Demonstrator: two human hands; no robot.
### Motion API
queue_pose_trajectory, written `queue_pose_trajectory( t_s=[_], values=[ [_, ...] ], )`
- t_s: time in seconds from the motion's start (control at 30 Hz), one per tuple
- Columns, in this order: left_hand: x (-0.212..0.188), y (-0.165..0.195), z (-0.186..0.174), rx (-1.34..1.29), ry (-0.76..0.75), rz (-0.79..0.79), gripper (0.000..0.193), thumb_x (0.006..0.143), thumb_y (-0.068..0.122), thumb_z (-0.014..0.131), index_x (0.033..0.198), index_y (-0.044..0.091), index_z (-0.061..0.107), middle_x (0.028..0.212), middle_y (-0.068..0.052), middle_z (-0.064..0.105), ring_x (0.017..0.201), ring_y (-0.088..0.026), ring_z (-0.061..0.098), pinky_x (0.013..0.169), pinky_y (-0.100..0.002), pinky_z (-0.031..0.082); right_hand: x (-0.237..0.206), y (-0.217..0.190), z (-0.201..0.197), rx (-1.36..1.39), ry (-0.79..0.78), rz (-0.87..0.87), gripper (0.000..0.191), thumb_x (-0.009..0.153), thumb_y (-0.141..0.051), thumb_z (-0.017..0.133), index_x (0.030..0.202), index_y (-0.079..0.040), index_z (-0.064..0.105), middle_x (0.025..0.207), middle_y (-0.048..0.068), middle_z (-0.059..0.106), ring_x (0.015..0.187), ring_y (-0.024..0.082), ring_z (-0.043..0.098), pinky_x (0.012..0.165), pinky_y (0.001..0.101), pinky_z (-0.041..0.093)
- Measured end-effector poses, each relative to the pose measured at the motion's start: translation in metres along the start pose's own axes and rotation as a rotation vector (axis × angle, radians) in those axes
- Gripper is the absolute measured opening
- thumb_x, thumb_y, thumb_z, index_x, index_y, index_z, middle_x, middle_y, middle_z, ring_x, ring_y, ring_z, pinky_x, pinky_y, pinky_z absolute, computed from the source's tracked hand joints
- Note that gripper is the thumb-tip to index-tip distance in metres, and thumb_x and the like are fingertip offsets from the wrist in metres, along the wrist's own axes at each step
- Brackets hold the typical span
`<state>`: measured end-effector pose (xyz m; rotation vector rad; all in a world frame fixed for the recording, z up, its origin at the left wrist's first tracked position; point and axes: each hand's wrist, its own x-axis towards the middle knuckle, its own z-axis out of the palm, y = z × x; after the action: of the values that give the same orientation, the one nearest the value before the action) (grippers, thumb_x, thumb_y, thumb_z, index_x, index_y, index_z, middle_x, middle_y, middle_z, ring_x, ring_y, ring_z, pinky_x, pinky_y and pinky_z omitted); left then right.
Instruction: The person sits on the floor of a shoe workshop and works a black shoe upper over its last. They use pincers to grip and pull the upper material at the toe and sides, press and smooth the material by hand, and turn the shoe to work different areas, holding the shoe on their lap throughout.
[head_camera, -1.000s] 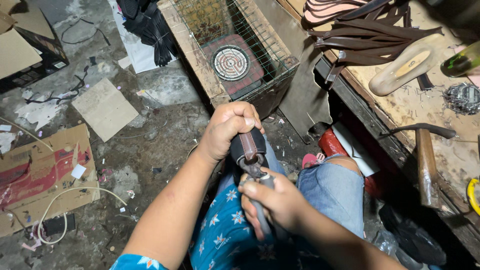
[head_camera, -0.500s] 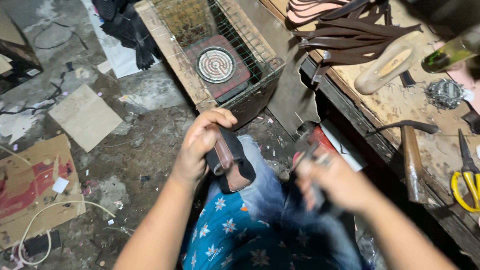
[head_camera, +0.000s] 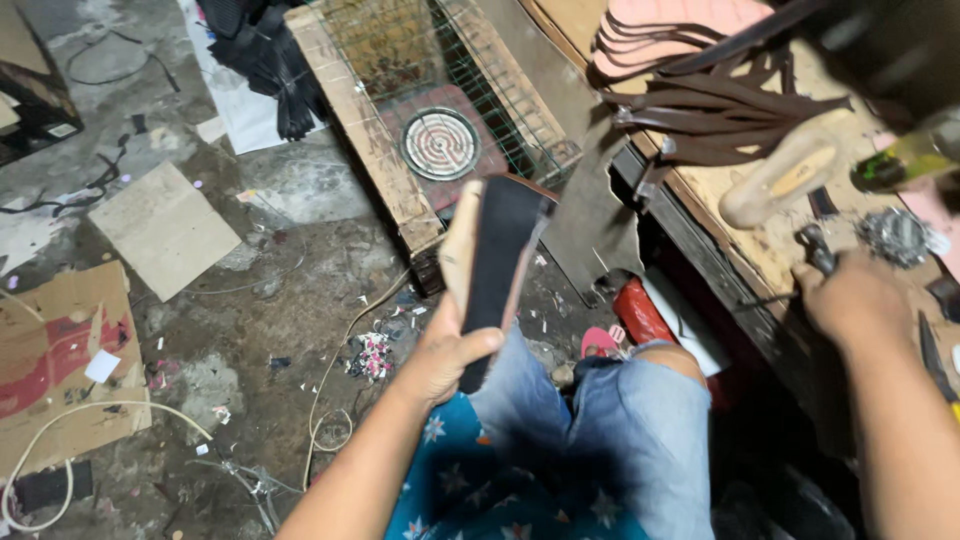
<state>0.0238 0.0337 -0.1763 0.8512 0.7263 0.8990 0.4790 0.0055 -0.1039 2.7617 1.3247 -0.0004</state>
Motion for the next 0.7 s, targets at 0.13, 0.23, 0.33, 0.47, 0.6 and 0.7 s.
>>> queue_pose_trajectory(
  t_s=[0.13, 0.23, 0.33, 0.47, 0.6, 0.7],
  values=[
    [0.015, 0.018, -0.039, 0.339, 0.383, 0.242, 0.084, 0.072, 0.024, 0.084, 0.142, -0.003, 0.044, 0.128, -0.010, 0.061, 0.115, -0.020, 0.060, 0.103, -0.034, 0.048, -0.003, 0.019, 0.033, 0.071, 0.176, -0.042, 0.060, 0.102, -0.049, 0.070, 0.124, 0.007, 0.067, 0.121, 0.035, 0.066, 0.113, 0.052, 0.063, 0.090, 0.0597, 0.050],
    [0.028, 0.031, -0.086, 0.617, 0.721, 0.406, 0.084, 0.075, 0.025, 0.088, 0.139, -0.004, 0.042, 0.130, -0.013, 0.060, 0.120, -0.023, 0.059, 0.106, -0.037, 0.046, -0.001, 0.031, 0.055, 0.110, 0.243, -0.090, 0.051, 0.104, -0.042, 0.068, 0.117, 0.007, 0.067, 0.115, 0.035, 0.067, 0.108, 0.050, 0.064, 0.093, 0.0579, 0.052],
    [0.042, 0.045, -0.135, 0.652, 0.997, 0.300, 0.087, 0.070, 0.037, 0.089, 0.132, -0.001, 0.041, 0.125, -0.018, 0.064, 0.114, -0.030, 0.064, 0.102, -0.042, 0.049, 0.004, 0.038, 0.068, 0.101, 0.251, -0.064, 0.048, 0.103, -0.040, 0.066, 0.109, 0.008, 0.067, 0.108, 0.033, 0.068, 0.102, 0.049, 0.066, 0.091, 0.0565, 0.054],
    [0.061, 0.053, -0.171, 1.197, 1.074, 0.032, 0.092, 0.067, 0.045, 0.093, 0.135, 0.004, 0.047, 0.129, -0.024, 0.060, 0.123, -0.043, 0.054, 0.105, -0.055, 0.041, 0.007, 0.043, 0.077, 0.032, 0.278, -0.058, 0.049, 0.104, -0.043, 0.068, 0.108, 0.006, 0.067, 0.108, 0.030, 0.068, 0.104, 0.047, 0.065, 0.090, 0.0557, 0.053],
    [0.096, 0.055, -0.169, 1.468, 0.918, -0.137, 0.096, 0.061, 0.051, 0.091, 0.136, 0.009, 0.049, 0.133, -0.022, 0.056, 0.127, -0.043, 0.048, 0.103, -0.056, 0.039, 0.004, 0.044, 0.084, -0.003, 0.302, -0.016, 0.056, 0.102, -0.048, 0.068, 0.118, 0.005, 0.063, 0.118, 0.029, 0.065, 0.108, 0.049, 0.061, 0.089, 0.0573, 0.051],
    [0.127, 0.058, -0.155, 1.585, 0.785, -0.096, 0.094, 0.060, 0.048, 0.090, 0.138, 0.012, 0.051, 0.130, -0.019, 0.055, 0.125, -0.041, 0.048, 0.101, -0.054, 0.038, 0.002, 0.045, 0.086, -0.019, 0.266, 0.033, 0.056, 0.103, -0.051, 0.067, 0.118, 0.002, 0.063, 0.122, 0.026, 0.066, 0.115, 0.048, 0.059, 0.092, 0.0582, 0.050]
  ],
)
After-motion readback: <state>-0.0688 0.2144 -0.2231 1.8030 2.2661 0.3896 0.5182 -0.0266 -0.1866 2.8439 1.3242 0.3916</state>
